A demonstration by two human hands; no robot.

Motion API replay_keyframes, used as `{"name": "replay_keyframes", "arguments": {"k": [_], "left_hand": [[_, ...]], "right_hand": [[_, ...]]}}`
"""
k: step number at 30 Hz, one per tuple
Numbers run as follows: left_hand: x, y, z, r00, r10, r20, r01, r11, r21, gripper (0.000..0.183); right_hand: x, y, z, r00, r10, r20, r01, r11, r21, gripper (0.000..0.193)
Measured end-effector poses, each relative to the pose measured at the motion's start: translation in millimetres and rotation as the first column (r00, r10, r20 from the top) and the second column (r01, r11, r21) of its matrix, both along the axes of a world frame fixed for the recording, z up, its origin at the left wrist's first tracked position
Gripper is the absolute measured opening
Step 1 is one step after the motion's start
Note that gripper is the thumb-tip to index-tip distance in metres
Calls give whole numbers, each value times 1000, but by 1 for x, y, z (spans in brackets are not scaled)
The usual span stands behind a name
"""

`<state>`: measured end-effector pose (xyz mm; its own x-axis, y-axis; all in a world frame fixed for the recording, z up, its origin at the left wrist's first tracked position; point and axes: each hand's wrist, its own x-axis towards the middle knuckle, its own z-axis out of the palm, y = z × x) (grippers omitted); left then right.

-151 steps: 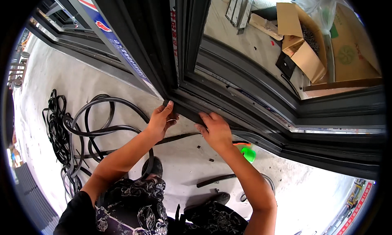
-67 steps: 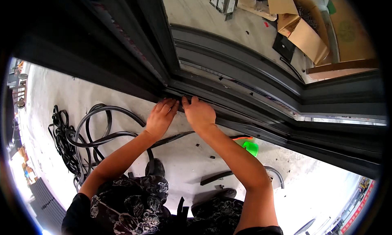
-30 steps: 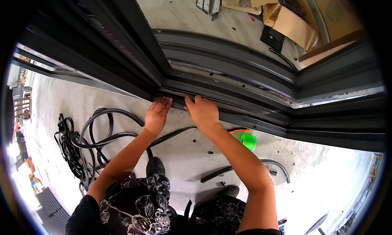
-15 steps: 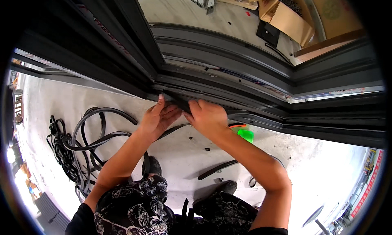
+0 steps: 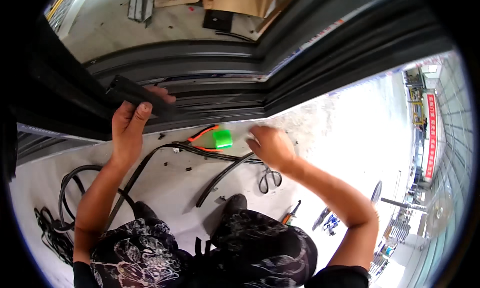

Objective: The person installs a rubber seal into the grooves of a black window frame, pressing it in by hand and using scissors to cut the seal to length.

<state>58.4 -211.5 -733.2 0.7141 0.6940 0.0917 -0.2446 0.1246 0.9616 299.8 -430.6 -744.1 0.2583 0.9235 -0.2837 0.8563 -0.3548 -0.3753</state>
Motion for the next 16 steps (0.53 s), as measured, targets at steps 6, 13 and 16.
{"name": "replay_keyframes", "arguments": {"k": [6, 13, 16], "left_hand": [[30, 2, 30, 859, -473, -196, 479, 877, -18, 42], [43, -1, 31, 758, -608, -234, 543, 788, -289, 50], [48, -5, 36, 711, -641, -290, 554, 764, -329, 64]], "right_hand": [[-16, -211, -113, 879, -410, 241, 471, 824, -315, 77], [-38, -214, -145, 857, -481, 184, 512, 834, -205, 63], [-31, -213, -118, 774, -623, -113, 586, 773, -243, 66]]}}
